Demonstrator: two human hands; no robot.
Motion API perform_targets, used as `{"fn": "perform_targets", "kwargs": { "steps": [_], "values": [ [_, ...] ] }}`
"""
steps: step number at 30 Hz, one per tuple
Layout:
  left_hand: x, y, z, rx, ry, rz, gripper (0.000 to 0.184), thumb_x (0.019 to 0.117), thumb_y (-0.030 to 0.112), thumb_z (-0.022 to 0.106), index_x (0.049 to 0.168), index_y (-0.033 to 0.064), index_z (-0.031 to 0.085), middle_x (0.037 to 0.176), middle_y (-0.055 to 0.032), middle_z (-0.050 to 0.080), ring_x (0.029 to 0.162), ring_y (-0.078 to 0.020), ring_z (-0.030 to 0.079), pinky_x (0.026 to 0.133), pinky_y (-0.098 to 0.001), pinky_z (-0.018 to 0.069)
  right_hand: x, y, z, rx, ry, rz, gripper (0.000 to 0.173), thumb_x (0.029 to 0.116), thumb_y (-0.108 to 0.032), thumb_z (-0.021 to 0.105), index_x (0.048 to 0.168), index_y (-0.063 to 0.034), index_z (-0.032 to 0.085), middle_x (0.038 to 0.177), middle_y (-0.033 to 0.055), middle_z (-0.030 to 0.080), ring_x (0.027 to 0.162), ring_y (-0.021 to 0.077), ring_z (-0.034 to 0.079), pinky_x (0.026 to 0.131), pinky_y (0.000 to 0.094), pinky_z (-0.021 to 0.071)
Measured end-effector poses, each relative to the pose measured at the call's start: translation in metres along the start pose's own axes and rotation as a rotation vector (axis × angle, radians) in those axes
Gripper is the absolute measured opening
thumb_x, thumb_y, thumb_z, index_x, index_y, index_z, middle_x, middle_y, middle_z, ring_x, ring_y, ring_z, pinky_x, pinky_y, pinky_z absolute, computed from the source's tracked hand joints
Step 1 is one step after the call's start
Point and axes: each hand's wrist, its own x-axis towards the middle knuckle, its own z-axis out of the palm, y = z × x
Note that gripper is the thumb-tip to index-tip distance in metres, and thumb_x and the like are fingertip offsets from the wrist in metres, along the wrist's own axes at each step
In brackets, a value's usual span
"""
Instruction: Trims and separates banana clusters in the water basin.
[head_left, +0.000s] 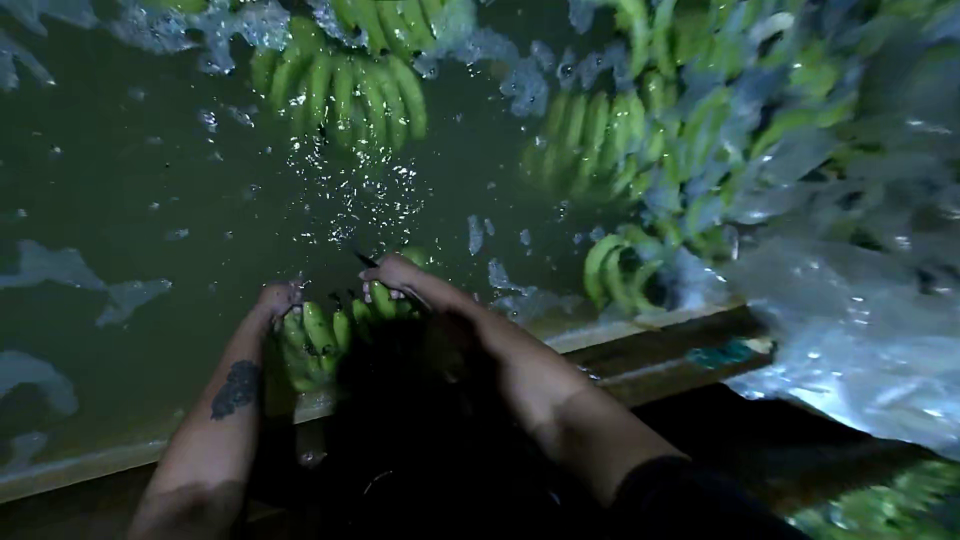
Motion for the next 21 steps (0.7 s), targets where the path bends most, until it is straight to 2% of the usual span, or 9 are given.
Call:
{"fn": "perform_targets", "kwargs": {
  "steps": [2, 3, 5, 7, 9, 12, 16, 19, 21],
  "values": [
    [0.003, -0.008, 0.002, -0.059, 0.007, -0.024, 0.037, 0.1113, 0.03, 0.04, 0.121, -0.0011, 0.059, 0.095, -0.0116, 0.058, 0.078, -0.0184, 0.057, 0.074, -0.0375, 0.0511, -0.003, 0.002, -0.001, 0.042, -0.014, 0.03, 0.043, 0.1079, -0.041, 0.052, 0.127, -0.0037, 0.059, 0.092, 0.0061, 0.071, 0.056, 0.0076, 0.054, 0.05, 0.0245, 0.0431],
    [0.001, -0.01, 0.004, -0.087, 0.029, 0.028, 0.041, 0.1114, 0.033, 0.04, 0.119, -0.0008, 0.062, 0.09, -0.0092, 0.059, 0.075, -0.0167, 0.057, 0.072, -0.0369, 0.0513, -0.007, 0.004, -0.001, 0.065, -0.018, 0.037, 0.044, 0.1085, -0.042, 0.05, 0.131, -0.0049, 0.057, 0.094, 0.0056, 0.071, 0.057, 0.0072, 0.054, 0.05, 0.0235, 0.0429],
    [-0.017, -0.002, 0.008, 0.004, 0.112, 0.289, 0.049, 0.1106, 0.039, 0.042, 0.125, -0.0024, 0.064, 0.112, -0.0209, 0.068, 0.103, -0.0319, 0.066, 0.095, -0.0557, 0.0504, -0.006, 0.008, 0.001, 0.102, 0.019, 0.034, 0.045, 0.1087, -0.045, 0.047, 0.13, -0.0065, 0.057, 0.091, 0.0052, 0.07, 0.054, 0.007, 0.051, 0.048, 0.0233, 0.0416],
    [-0.041, 0.013, 0.02, 0.329, 0.078, 0.484, 0.059, 0.1083, 0.051, 0.037, 0.141, 0.0065, 0.058, 0.137, -0.0241, 0.06, 0.132, -0.042, 0.054, 0.111, -0.0662, 0.0368, -0.005, 0.01, 0.003, 0.095, 0.061, 0.032, 0.046, 0.1083, -0.045, 0.049, 0.129, -0.0057, 0.058, 0.09, 0.0068, 0.065, 0.055, 0.0092, 0.048, 0.05, 0.0258, 0.0422],
    [-0.057, 0.024, 0.043, 0.593, 0.052, 0.557, 0.061, 0.1059, 0.057, 0.038, 0.135, 0.0106, 0.064, 0.13, -0.0215, 0.066, 0.128, -0.0421, 0.056, 0.113, -0.068, 0.0305, -0.008, 0.01, 0.012, 0.037, 0.085, 0.038, 0.047, 0.108, -0.045, 0.05, 0.128, -0.0029, 0.059, 0.086, 0.0092, 0.056, 0.056, 0.0129, 0.046, 0.052, 0.0292, 0.0439],
    [-0.057, 0.035, 0.06, 0.641, 0.055, 0.544, 0.056, 0.1077, 0.054, 0.036, 0.118, 0.0133, 0.072, 0.115, -0.0164, 0.072, 0.12, -0.0381, 0.061, 0.111, -0.0685, 0.0286, -0.006, 0.013, 0.023, 0.037, 0.132, 0.04, 0.048, 0.1068, -0.045, 0.053, 0.124, -0.0006, 0.059, 0.083, 0.01, 0.054, 0.055, 0.0144, 0.048, 0.052, 0.0306, 0.0454],
    [-0.047, 0.033, 0.063, 0.657, 0.006, 0.473, 0.052, 0.1094, 0.048, 0.037, 0.119, 0.0104, 0.072, 0.117, -0.0181, 0.071, 0.12, -0.0381, 0.061, 0.113, -0.0667, 0.0266, -0.008, 0.037, 0.023, 0.203, 0.12, 0.01, 0.043, 0.1085, -0.043, 0.049, 0.125, -0.0053, 0.061, 0.093, 0.0066, 0.069, 0.055, 0.0092, 0.052, 0.049, 0.0255, 0.0428],
    [-0.033, 0.034, 0.057, 0.593, -0.013, 0.365, 0.05, 0.1091, 0.045, 0.041, 0.113, 0.0057, 0.072, 0.11, -0.0193, 0.072, 0.111, -0.0397, 0.065, 0.106, -0.0673, 0.0379, -0.008, 0.047, 0.019, 0.297, 0.096, -0.005, 0.04, 0.1088, -0.042, 0.049, 0.122, -0.0064, 0.062, 0.094, 0.0048, 0.072, 0.054, 0.0078, 0.053, 0.047, 0.0235, 0.0411],
    [-0.027, 0.02, 0.052, 0.282, 0.156, 0.451, 0.037, 0.1101, 0.027, 0.045, 0.117, -0.002, 0.067, 0.1, -0.02, 0.071, 0.095, -0.0363, 0.068, 0.092, -0.0605, 0.0514, -0.011, 0.046, 0.015, 0.31, 0.096, -0.006, 0.039, 0.1087, -0.041, 0.05, 0.123, -0.007, 0.062, 0.092, 0.0039, 0.073, 0.053, 0.007, 0.054, 0.046, 0.0228, 0.0406]
  ]
}}
